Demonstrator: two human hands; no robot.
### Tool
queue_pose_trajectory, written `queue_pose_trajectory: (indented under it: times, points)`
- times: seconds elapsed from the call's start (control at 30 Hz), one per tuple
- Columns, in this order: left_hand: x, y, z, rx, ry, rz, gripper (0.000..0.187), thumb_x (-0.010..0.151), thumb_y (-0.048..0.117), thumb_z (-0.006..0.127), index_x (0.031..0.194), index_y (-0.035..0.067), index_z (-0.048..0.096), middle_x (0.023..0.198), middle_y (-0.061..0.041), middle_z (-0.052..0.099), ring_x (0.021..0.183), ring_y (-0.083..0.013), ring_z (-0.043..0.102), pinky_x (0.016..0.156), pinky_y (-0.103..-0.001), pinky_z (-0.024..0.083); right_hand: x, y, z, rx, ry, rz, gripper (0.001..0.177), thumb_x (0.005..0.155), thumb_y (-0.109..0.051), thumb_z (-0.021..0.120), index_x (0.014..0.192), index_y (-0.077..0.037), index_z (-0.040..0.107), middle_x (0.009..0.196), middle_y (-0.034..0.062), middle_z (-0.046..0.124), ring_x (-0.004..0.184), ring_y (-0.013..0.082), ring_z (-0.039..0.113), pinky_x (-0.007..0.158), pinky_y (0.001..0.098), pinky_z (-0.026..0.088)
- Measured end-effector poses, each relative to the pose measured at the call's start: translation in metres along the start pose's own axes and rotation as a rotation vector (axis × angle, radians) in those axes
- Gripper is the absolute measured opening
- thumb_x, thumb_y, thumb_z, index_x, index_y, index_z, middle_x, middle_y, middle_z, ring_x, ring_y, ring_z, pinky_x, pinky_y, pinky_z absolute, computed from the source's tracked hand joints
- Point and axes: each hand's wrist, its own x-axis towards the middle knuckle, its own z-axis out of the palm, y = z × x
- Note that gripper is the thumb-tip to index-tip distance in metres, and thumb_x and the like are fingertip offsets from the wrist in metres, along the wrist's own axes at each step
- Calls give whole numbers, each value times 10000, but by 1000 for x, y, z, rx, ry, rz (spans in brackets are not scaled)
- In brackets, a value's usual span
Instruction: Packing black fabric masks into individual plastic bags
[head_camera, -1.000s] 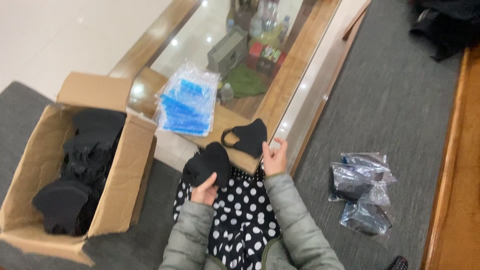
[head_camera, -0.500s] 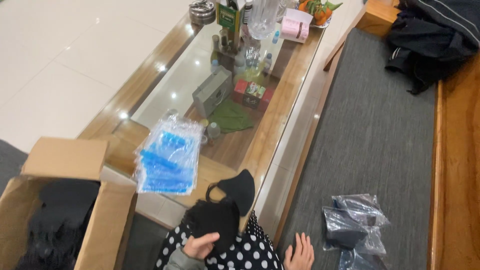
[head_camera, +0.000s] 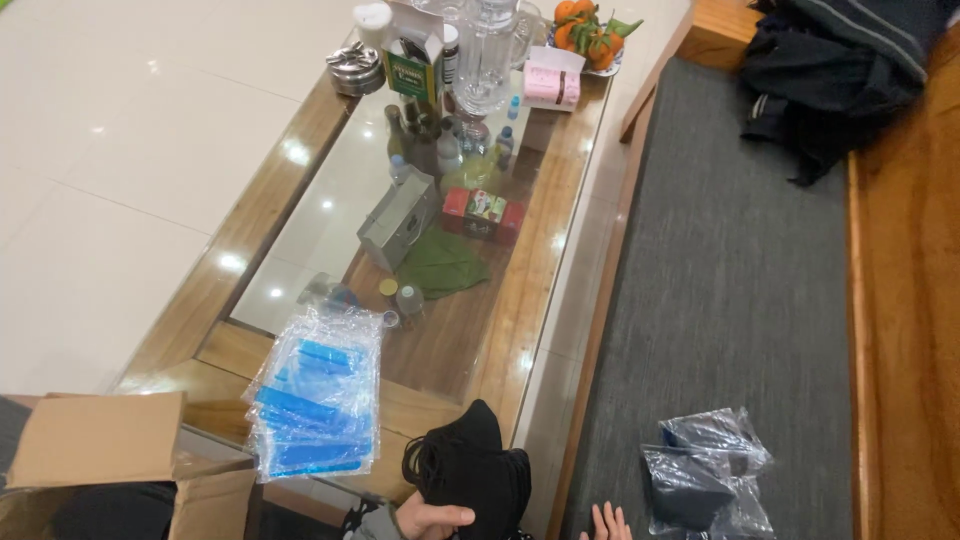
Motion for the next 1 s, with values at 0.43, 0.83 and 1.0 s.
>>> queue_pose_trajectory:
  times: [0.43, 0.83, 1.0]
  points:
    - [-54, -18, -40, -230, 105, 18, 781, 892, -153, 601, 1598, 85, 367, 1514, -262, 521, 1413, -503, 456, 1213, -624, 416, 32, -31, -46, 97, -126, 157, 510, 738, -324, 679, 1246, -331, 719, 1367, -9, 640, 1325, 230, 581, 1049, 439, 502]
    - [-42, -74, -83, 166, 171, 111, 845, 804, -8, 799, 1560, 156, 458, 1502, -153, 594, 1372, -403, 564, 1129, -545, 536, 101, -253, -208, 973, -437, -75, 483, 1009, -379, 503, 1409, -116, 567, 1373, 108, 589, 1285, 256, 579, 1026, 420, 489]
    - [-47, -92, -105, 196, 134, 357, 664, 759, -86, 796, 1386, 61, 637, 1309, -162, 740, 1127, -307, 717, 925, -422, 588, 74, -260, -193, 779, -266, -302, 265, 962, -272, 618, 1154, -145, 749, 1199, 123, 642, 1143, 293, 593, 1008, 417, 465]
